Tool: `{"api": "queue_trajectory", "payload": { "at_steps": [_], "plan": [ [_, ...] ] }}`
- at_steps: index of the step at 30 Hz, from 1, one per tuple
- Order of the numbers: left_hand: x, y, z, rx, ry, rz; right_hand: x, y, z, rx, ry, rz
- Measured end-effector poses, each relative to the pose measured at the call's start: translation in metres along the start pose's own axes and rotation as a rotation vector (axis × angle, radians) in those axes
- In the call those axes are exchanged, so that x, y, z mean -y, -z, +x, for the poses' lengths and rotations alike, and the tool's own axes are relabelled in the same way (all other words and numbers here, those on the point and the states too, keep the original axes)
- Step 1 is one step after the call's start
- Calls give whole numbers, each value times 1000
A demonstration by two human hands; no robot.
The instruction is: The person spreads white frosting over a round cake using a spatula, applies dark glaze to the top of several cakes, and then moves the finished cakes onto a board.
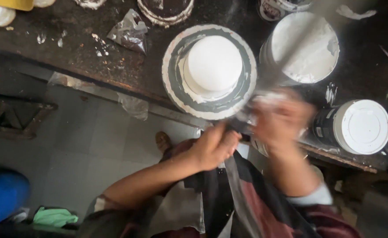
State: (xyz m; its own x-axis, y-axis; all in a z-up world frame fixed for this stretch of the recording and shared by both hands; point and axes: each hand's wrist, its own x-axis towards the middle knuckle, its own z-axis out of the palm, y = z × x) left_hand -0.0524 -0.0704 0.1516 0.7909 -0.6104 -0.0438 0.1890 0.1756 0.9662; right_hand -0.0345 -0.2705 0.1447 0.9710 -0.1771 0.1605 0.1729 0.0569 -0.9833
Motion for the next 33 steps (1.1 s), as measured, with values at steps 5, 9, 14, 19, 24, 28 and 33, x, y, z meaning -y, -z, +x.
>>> {"api": "queue_trajectory", "payload": {
  "at_steps": [5,9,14,19,24,28,33],
  "plan": [
    [-16,26,5,139,-392,736,30,100,13,-245,121,-564],
    [20,51,7,15,-307,561,19,166,52,-356,91,-866],
    [50,45,23,13,253,231,-28,143,22,-158,-128,-425],
    [62,-32,72,372,-224,705,-3,62,-52,-260,-39,-117],
    [100,-137,154,452,-88,507,55,163,-93,-642,-126,-204],
    [159,-230,257,174,205,332,49,284,-125,-806,-195,-221],
    [209,-261,346,-50,38,656,11,382,-174,-805,-306,-186]
  ]
}}
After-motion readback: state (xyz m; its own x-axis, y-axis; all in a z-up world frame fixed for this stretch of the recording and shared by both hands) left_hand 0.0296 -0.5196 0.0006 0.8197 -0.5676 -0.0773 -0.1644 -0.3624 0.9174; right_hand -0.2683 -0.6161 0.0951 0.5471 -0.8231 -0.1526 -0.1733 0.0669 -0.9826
